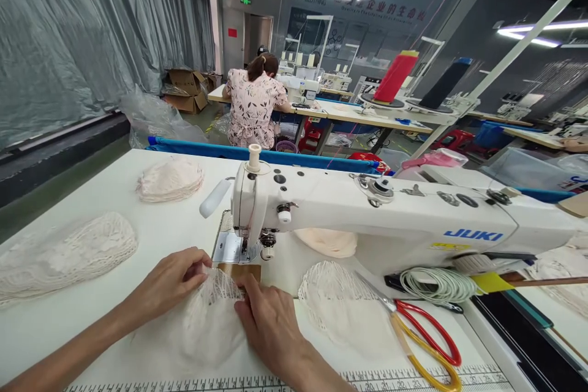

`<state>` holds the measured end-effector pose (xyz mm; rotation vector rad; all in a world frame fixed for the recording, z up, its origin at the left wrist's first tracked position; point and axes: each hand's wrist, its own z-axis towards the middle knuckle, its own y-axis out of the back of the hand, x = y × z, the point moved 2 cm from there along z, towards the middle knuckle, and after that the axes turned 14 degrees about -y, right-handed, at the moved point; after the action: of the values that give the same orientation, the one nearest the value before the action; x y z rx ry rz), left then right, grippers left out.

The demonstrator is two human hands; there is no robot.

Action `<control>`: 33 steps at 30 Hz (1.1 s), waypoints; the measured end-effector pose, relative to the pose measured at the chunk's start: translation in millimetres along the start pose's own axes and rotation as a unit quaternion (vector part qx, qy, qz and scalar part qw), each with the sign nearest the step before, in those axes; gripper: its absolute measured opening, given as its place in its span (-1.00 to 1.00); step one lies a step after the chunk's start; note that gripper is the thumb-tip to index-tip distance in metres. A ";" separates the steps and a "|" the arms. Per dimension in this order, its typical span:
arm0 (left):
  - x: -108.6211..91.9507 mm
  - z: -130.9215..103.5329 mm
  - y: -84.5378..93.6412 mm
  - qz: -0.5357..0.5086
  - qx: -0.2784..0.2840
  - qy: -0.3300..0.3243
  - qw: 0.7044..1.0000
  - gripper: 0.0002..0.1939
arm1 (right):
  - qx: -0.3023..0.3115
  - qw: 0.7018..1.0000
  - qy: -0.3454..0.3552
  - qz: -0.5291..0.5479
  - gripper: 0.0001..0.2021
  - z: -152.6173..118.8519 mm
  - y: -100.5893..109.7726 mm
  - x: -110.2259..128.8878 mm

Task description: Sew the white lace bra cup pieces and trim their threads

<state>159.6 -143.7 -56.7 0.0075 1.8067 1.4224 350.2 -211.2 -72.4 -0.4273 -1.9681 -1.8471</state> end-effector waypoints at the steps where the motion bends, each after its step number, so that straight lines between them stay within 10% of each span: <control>1: 0.1 -0.7 -0.4 0.006 -0.001 -0.003 1.000 -0.85 | -0.010 1.000 0.006 -0.019 -0.81 -0.2 -1.7 0.8; 25: -33.2 4.3 -1.1 -0.143 0.052 -0.045 0.987 -0.77 | 0.081 0.968 0.015 0.236 -0.91 14.9 29.5 -8.2; 30: -37.0 29.7 -10.1 -0.105 0.059 -0.055 0.991 -0.78 | -0.047 0.991 0.018 0.123 -0.78 8.2 36.8 -12.7; 33: -37.9 40.9 -11.6 -0.058 0.050 -0.063 0.995 -0.80 | -0.134 0.980 0.147 -0.009 -0.83 3.7 31.1 -7.1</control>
<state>214.3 -132.6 -45.2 0.0425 1.7442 1.2228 371.2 -204.8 -48.9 -0.1989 -1.5421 -2.0620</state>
